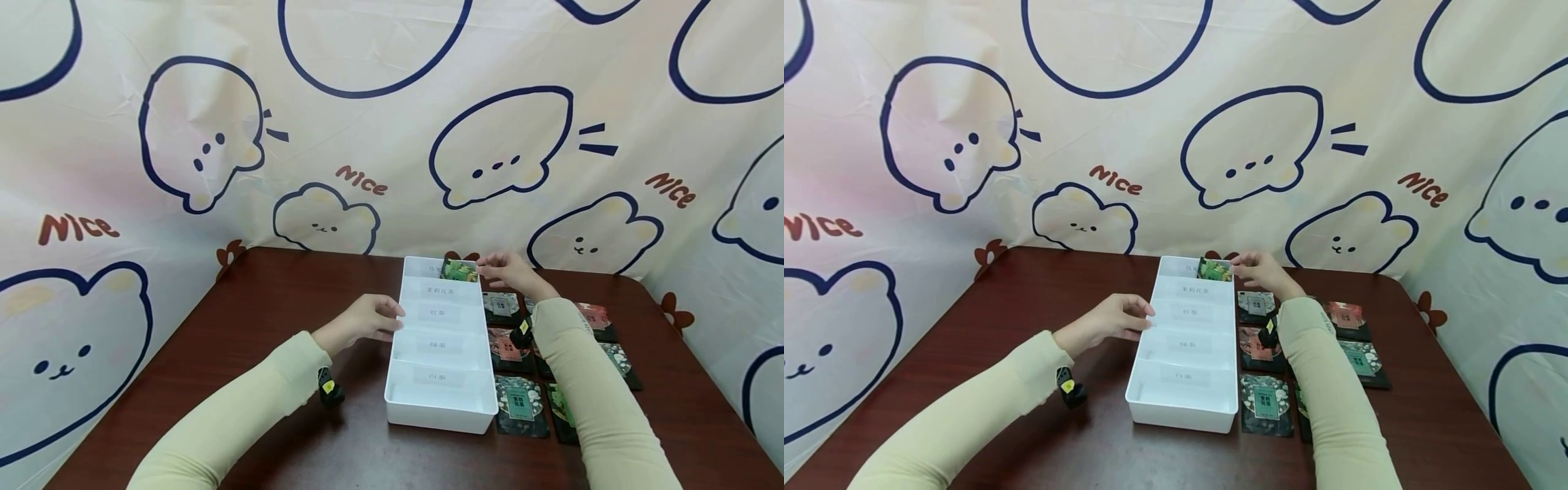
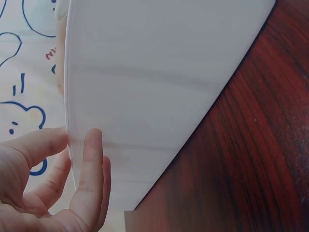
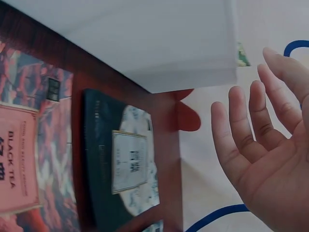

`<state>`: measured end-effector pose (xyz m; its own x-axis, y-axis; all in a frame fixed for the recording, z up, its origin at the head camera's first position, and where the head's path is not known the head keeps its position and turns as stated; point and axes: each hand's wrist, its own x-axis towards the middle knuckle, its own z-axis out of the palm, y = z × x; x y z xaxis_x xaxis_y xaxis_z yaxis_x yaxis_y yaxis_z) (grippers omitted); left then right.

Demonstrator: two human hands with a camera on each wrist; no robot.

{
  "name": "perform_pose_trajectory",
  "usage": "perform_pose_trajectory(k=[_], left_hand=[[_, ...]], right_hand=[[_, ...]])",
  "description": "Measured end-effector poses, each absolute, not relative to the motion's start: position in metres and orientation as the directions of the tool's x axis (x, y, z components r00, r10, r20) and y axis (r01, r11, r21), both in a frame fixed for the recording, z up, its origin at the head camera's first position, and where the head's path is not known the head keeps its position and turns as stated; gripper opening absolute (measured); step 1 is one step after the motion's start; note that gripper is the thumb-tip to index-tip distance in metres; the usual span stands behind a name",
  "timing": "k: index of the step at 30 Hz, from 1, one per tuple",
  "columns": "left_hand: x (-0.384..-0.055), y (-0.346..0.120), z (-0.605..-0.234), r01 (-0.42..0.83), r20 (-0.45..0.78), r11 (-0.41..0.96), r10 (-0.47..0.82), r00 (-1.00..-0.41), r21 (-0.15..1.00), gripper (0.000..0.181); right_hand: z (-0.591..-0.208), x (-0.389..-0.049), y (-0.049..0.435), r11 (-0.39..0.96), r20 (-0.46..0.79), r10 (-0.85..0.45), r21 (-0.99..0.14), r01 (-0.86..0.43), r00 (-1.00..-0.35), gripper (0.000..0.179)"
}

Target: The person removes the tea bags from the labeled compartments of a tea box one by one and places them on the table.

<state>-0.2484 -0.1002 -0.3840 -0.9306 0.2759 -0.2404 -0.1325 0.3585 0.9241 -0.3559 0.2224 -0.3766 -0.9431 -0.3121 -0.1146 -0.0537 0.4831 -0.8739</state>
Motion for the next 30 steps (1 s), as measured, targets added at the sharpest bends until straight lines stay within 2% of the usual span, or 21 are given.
perform_pose_trajectory(k=[5, 30], left_hand=[[-0.249, -0.1, -0.384, -0.133, -0.241, 0.36, 0.275, -0.931, 0.923, 0.021], [-0.249, -0.1, -0.384, -0.139, -0.247, 0.365, 0.267, -0.932, 0.92, 0.018]], right_hand=[[-0.385, -0.356, 0.22, 0.491, -0.147, -0.31, -0.871, -0.026, -0.939, 0.043], [-0.39, -0.358, 0.207, 0.527, -0.142, -0.265, -0.85, -0.02, -0.954, 0.035]])
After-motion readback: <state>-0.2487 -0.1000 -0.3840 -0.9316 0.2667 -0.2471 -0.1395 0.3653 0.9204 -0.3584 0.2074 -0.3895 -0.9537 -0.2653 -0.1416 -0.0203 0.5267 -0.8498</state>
